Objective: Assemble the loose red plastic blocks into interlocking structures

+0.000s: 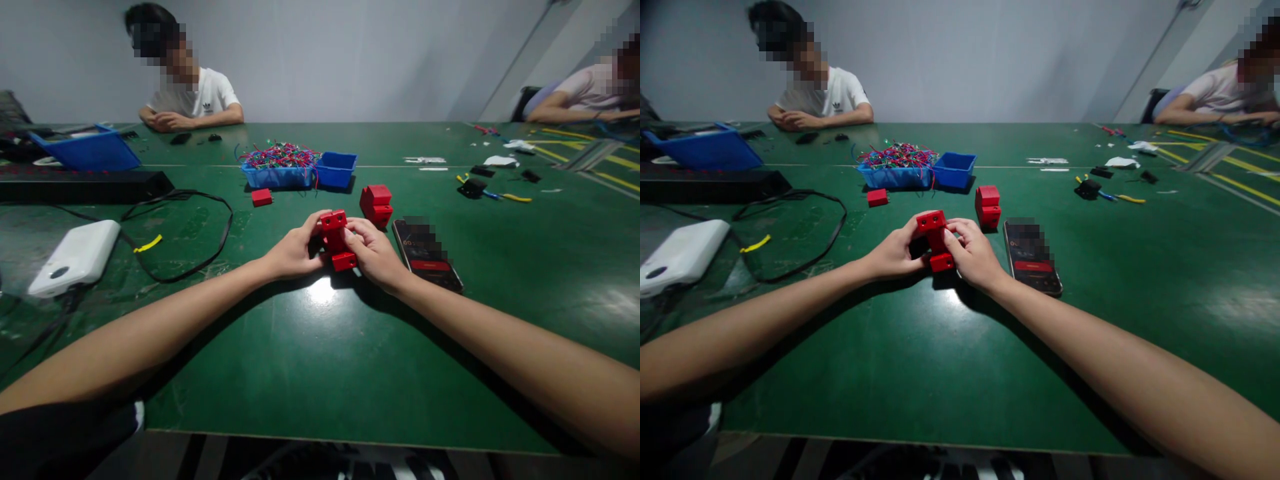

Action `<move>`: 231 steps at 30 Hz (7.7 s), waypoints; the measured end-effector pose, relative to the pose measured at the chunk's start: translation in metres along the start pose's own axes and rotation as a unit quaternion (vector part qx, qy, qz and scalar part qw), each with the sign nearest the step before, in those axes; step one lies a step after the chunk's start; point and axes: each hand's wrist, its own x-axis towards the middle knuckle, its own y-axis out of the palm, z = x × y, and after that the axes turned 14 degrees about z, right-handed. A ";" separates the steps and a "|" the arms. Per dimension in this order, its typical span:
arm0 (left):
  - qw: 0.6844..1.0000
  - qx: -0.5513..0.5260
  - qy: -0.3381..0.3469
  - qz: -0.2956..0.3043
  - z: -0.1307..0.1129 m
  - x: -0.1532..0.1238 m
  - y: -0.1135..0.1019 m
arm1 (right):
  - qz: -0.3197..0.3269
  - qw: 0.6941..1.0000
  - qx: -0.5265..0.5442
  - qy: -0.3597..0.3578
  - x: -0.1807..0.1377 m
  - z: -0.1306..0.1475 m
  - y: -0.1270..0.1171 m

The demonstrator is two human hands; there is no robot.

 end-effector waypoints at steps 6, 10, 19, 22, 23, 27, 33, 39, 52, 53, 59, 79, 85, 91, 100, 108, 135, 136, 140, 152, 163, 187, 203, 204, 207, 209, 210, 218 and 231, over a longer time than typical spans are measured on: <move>0.997 -0.004 0.072 0.024 0.004 -0.003 -0.001 | 0.027 0.999 0.028 0.022 0.000 -0.002 0.001; 0.995 0.038 0.093 0.000 0.002 -0.003 0.003 | 0.039 0.997 0.049 0.050 0.000 0.001 0.001; 0.996 0.050 0.048 -0.061 0.002 -0.007 0.002 | -0.026 0.998 -0.029 0.047 -0.001 0.004 0.004; 0.996 0.033 0.066 -0.045 0.004 -0.007 0.000 | -0.055 0.991 -0.120 0.014 -0.001 0.004 0.002; 0.996 0.031 0.080 -0.037 0.005 -0.007 0.000 | -0.039 0.989 -0.140 -0.002 -0.001 0.004 0.002; 0.991 0.039 0.128 -0.025 0.006 -0.008 -0.001 | 0.059 0.990 -0.131 -0.006 0.001 0.001 0.001; 0.993 0.057 0.100 -0.037 0.008 -0.007 -0.001 | 0.104 0.989 -0.106 0.014 0.002 -0.002 0.001; 0.993 0.083 0.049 -0.064 0.007 -0.007 -0.002 | 0.059 0.981 -0.184 0.014 0.000 -0.003 0.001; 0.991 0.096 0.053 -0.076 0.009 -0.005 -0.002 | -0.115 0.988 0.002 0.100 0.002 -0.007 0.004; 0.992 0.092 0.051 -0.076 0.009 -0.004 -0.002 | -0.107 0.990 0.004 0.091 0.001 -0.006 0.005; 0.993 0.087 0.037 -0.071 0.011 -0.003 -0.003 | -0.095 0.981 0.147 0.088 -0.001 0.002 0.014; 0.994 0.080 0.042 -0.056 0.009 -0.004 -0.004 | -0.114 0.940 0.299 0.118 0.005 0.007 0.010; 0.995 0.070 0.038 -0.055 0.007 -0.004 -0.003 | -0.125 0.936 0.305 0.122 0.005 0.010 0.011; 0.994 0.080 0.045 -0.051 0.008 -0.003 -0.004 | -0.136 0.922 0.342 0.124 0.007 0.013 0.013; 0.995 0.074 0.043 -0.052 0.007 -0.004 -0.004 | -0.126 0.923 0.341 0.128 0.006 0.019 0.010; 0.994 0.077 0.053 -0.050 0.009 -0.003 -0.004 | -0.142 0.899 0.387 0.146 0.008 0.022 0.007; 0.996 0.066 0.029 -0.044 0.009 -0.003 -0.004 | -0.121 0.923 0.341 0.129 0.005 0.010 0.009; 0.997 0.065 0.027 -0.044 0.009 -0.003 -0.004 | -0.103 0.928 0.333 0.131 0.004 0.010 0.009; 0.997 0.054 0.025 -0.045 0.007 -0.003 -0.004 | -0.097 0.941 0.302 0.119 0.002 0.014 0.011; 0.996 0.070 0.044 -0.041 0.010 -0.003 -0.004 | -0.143 0.959 0.240 0.054 0.003 0.009 0.011; 0.995 0.073 0.046 -0.042 0.011 -0.002 -0.004 | -0.150 0.960 0.221 0.082 0.003 0.008 0.011; 0.997 0.050 0.034 -0.043 0.006 -0.003 -0.004 | -0.137 0.966 0.206 0.074 0.001 0.011 0.011; 0.996 0.070 0.043 -0.042 0.009 -0.003 -0.003 | -0.157 0.931 0.318 0.087 0.008 0.007 0.009; 0.996 0.068 0.045 -0.041 0.009 -0.003 -0.003 | -0.164 0.931 0.314 0.089 0.008 0.006 0.010; 0.996 0.068 0.046 -0.042 0.010 -0.003 -0.003 | -0.146 0.938 0.299 0.101 0.007 0.007 0.010; 0.995 0.073 0.043 -0.045 0.010 -0.003 -0.003 | -0.117 0.947 0.278 0.109 0.006 0.009 0.010; 0.995 0.076 0.042 -0.047 0.010 -0.004 -0.003 | -0.108 0.952 0.264 0.111 0.005 0.009 0.010; 0.994 0.087 0.039 -0.048 0.011 -0.004 -0.003 | -0.117 0.986 0.064 0.100 0.001 0.006 0.009; 0.995 0.081 0.034 -0.049 0.010 -0.003 -0.002 | -0.174 0.982 0.034 0.070 0.000 0.002 0.009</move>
